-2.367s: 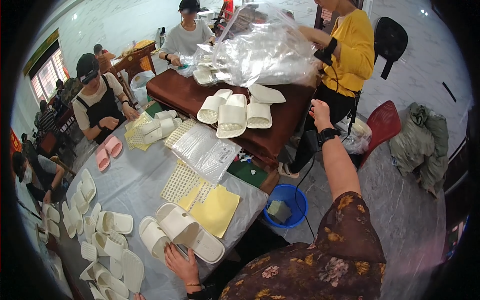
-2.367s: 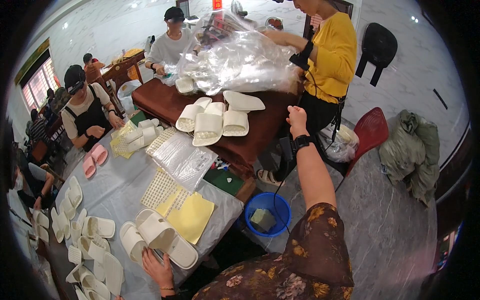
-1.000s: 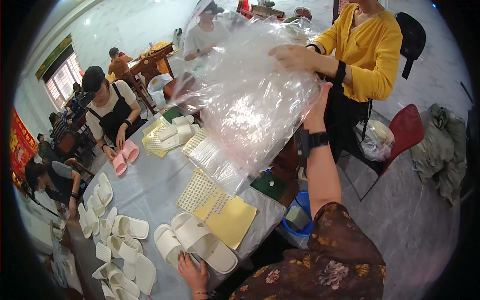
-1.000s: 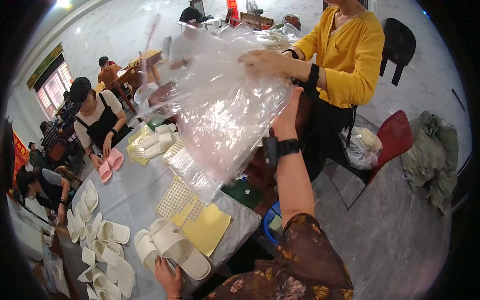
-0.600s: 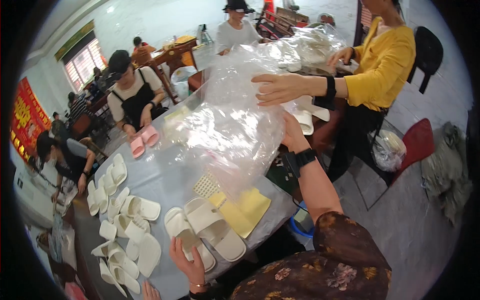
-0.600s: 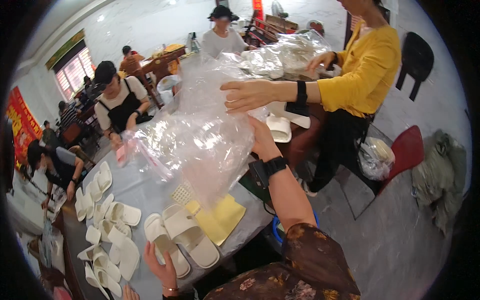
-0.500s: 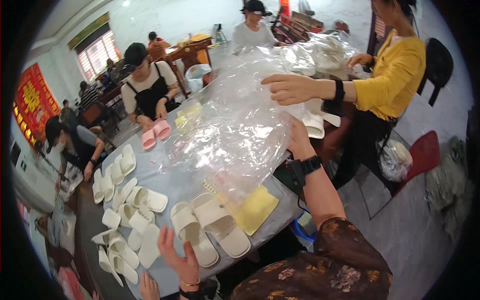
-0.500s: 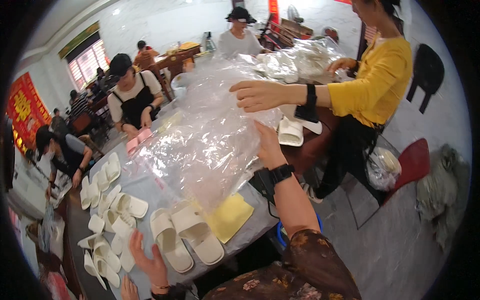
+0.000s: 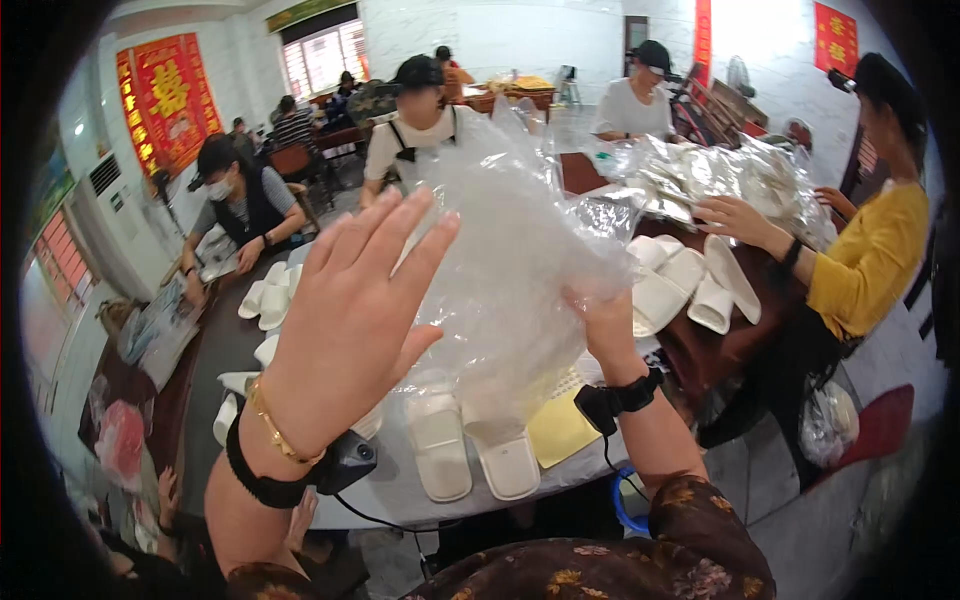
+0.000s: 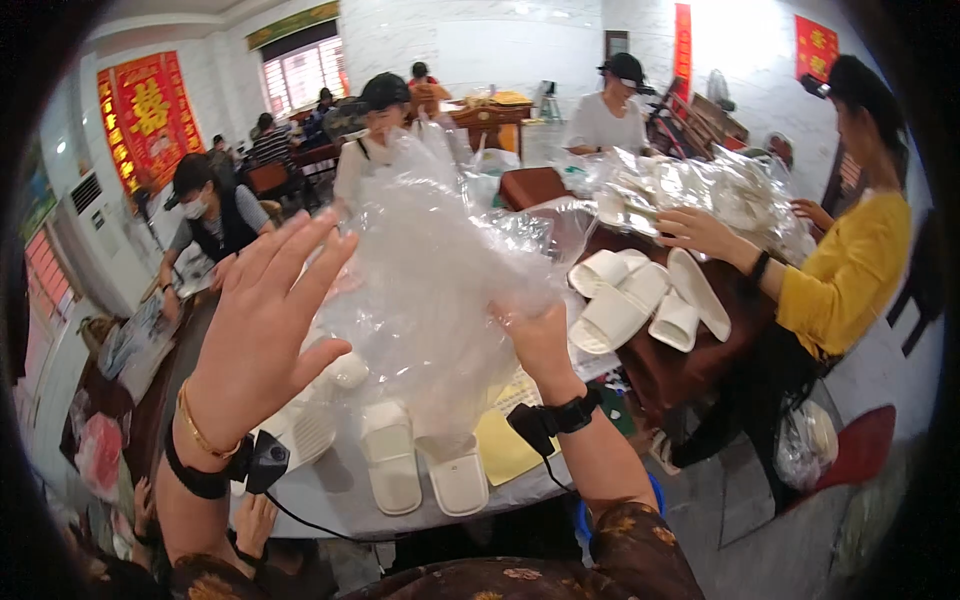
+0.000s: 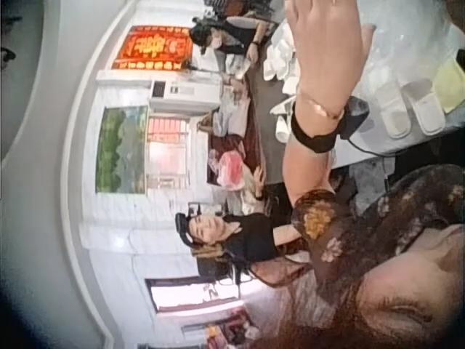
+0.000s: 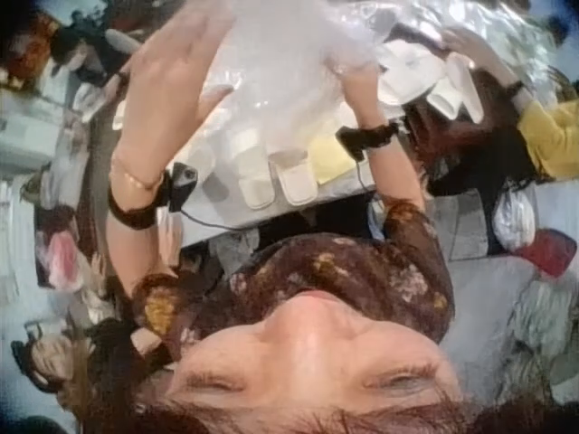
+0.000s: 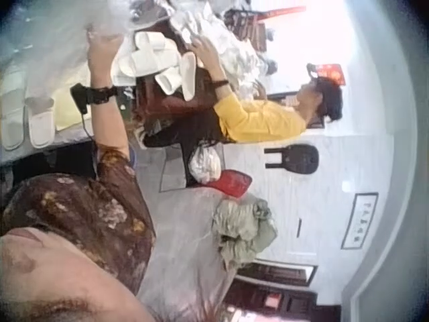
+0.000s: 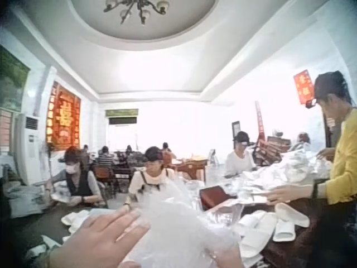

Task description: Checking slippers and applying labels or size stickers to the insoles/soles before packing them.

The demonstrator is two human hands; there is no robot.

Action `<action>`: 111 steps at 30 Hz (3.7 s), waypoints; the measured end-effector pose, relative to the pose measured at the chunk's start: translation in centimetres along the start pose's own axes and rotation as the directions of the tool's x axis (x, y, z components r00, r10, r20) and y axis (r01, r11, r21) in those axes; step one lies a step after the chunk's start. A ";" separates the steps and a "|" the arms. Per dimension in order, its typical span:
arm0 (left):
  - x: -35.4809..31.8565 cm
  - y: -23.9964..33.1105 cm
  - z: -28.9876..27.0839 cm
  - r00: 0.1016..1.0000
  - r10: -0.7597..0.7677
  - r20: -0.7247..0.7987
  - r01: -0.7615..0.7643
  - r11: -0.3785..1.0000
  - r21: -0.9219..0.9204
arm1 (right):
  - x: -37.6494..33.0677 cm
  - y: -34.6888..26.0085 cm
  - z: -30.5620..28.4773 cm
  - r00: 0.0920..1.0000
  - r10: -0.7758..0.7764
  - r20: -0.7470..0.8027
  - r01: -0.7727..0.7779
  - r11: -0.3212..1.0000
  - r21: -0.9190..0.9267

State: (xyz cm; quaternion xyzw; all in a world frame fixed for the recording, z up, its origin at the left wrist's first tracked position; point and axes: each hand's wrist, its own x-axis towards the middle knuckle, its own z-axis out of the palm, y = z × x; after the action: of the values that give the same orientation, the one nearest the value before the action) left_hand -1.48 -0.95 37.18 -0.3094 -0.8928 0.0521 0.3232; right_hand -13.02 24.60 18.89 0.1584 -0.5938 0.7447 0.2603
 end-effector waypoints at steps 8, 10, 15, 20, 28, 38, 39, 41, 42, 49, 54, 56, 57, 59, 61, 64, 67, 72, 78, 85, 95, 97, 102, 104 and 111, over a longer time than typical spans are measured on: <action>-2.3 -1.7 2.1 0.978 0.201 -0.053 -0.170 0.921 0.350 | -4.0 -2.9 8.5 0.826 -0.284 0.486 0.416 0.890 -0.186; -3.6 -2.8 2.4 0.991 0.132 0.025 -0.134 0.953 0.272 | -4.4 -3.3 9.9 0.696 -0.406 0.592 0.567 0.817 -0.106; -6.9 -4.7 3.3 0.973 0.103 0.205 -0.110 0.994 0.023 | -5.1 -4.0 11.9 0.625 -0.455 0.634 0.672 0.727 -0.141; -9.1 -5.3 3.0 0.953 0.048 0.298 -0.067 0.996 0.054 | -5.1 -4.3 13.1 0.539 -0.535 0.651 0.756 0.648 -0.094; -13.3 -12.7 2.3 0.967 -0.223 -0.123 0.246 0.941 0.231 | -3.1 -3.8 12.6 0.678 -0.519 0.520 0.706 0.656 -0.267; -37.1 -27.0 -4.5 -0.201 -0.967 -0.155 0.674 -0.022 -0.738 | -3.1 4.7 4.0 0.867 -0.270 0.419 0.442 0.805 -0.396; -39.8 -27.0 -3.7 -0.282 -0.954 -0.103 0.580 -0.084 -0.810 | -3.4 5.8 3.0 0.895 -0.183 0.406 0.363 0.828 -0.427; -44.8 -26.7 -1.2 -0.423 -0.905 -0.037 0.473 -0.186 -0.861 | -4.0 8.1 1.0 0.917 -0.095 0.389 0.280 0.846 -0.454; -47.0 -26.4 0.3 -0.459 -0.887 0.049 0.354 -0.233 -0.906 | -4.3 9.2 0.1 0.928 -0.029 0.372 0.218 0.851 -0.477; -57.9 -22.0 11.2 -0.655 -0.709 0.262 0.059 -0.395 -0.917 | -8.0 13.0 -6.4 0.945 0.233 0.228 -0.029 0.757 -0.652; -62.0 -19.5 15.4 -0.684 -0.653 0.325 0.017 -0.460 -0.888 | -9.7 13.4 -9.9 0.942 0.276 0.193 -0.072 0.724 -0.686; -63.8 -19.2 16.3 -0.669 -0.662 0.338 0.037 -0.485 -0.874 | -9.8 13.5 -10.6 0.936 0.308 0.172 -0.113 0.724 -0.681; -64.8 -19.1 16.7 -0.653 -0.670 0.354 0.048 -0.502 -0.863 | -9.8 13.5 -10.7 0.937 0.277 0.212 -0.054 0.715 -0.697; -66.9 -19.6 17.0 -0.590 -0.709 0.386 0.095 -0.536 -0.839 | -9.7 13.4 -10.3 0.918 0.370 0.142 -0.192 0.729 -0.657; -68.6 -20.1 17.0 -0.482 -0.754 0.446 0.175 -0.581 -0.794 | -9.9 12.6 -9.5 0.917 0.349 0.194 -0.129 0.718 -0.684; -69.5 -20.1 16.3 -0.363 -0.767 0.528 0.259 -0.628 -0.734 | -10.0 11.6 -7.6 0.926 0.248 0.285 0.013 0.734 -0.680; -68.3 -19.1 15.9 -0.683 -0.600 0.417 0.062 -0.616 -0.785 | -10.3 11.0 -6.2 0.923 0.245 0.297 0.018 0.743 -0.669; -67.4 -16.9 15.4 -0.811 -0.511 0.287 0.052 -0.551 -0.833 | -11.3 10.5 -6.0 0.906 0.334 0.260 -0.089 0.750 -0.655; -67.4 -14.4 15.9 -0.876 -0.385 0.291 -0.048 -0.531 -0.846 | -14.6 10.7 -4.9 0.785 0.546 0.292 -0.160 0.634 -0.757; -45.2 -1.2 20.0 -0.106 -0.989 -0.102 0.677 0.003 -0.736 | -15.1 11.7 -2.7 0.717 0.638 0.281 -0.107 0.499 -0.860; -23.5 12.3 25.4 0.800 -0.453 0.394 0.593 0.702 -0.395 | -14.0 14.2 -1.1 0.767 0.562 0.311 0.018 0.466 -0.885; -22.6 13.5 25.9 0.792 -0.445 0.417 0.589 0.734 -0.336 | -13.7 15.0 -1.2 0.784 0.530 0.325 0.006 0.517 -0.856; -21.7 13.6 26.4 0.740 -0.461 0.489 0.647 0.687 -0.331 | -14.0 14.9 -1.6 0.807 0.466 0.364 -0.012 0.628 -0.778; -21.3 13.0 26.9 0.783 -0.420 0.459 0.602 0.697 -0.389 | -14.8 13.9 -1.6 0.887 0.356 0.294 0.019 0.608 -0.794; -20.6 12.7 29.4 0.880 -0.298 0.371 0.450 0.772 -0.448 | -17.4 11.9 0.3 0.825 0.326 0.462 0.121 0.697 -0.707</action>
State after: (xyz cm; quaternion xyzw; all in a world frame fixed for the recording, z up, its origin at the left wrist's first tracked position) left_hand -0.48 0.30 -0.86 -0.1888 -0.9528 -0.2147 0.1017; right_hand -5.74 18.91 -0.07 0.2195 -0.8906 0.3918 0.0725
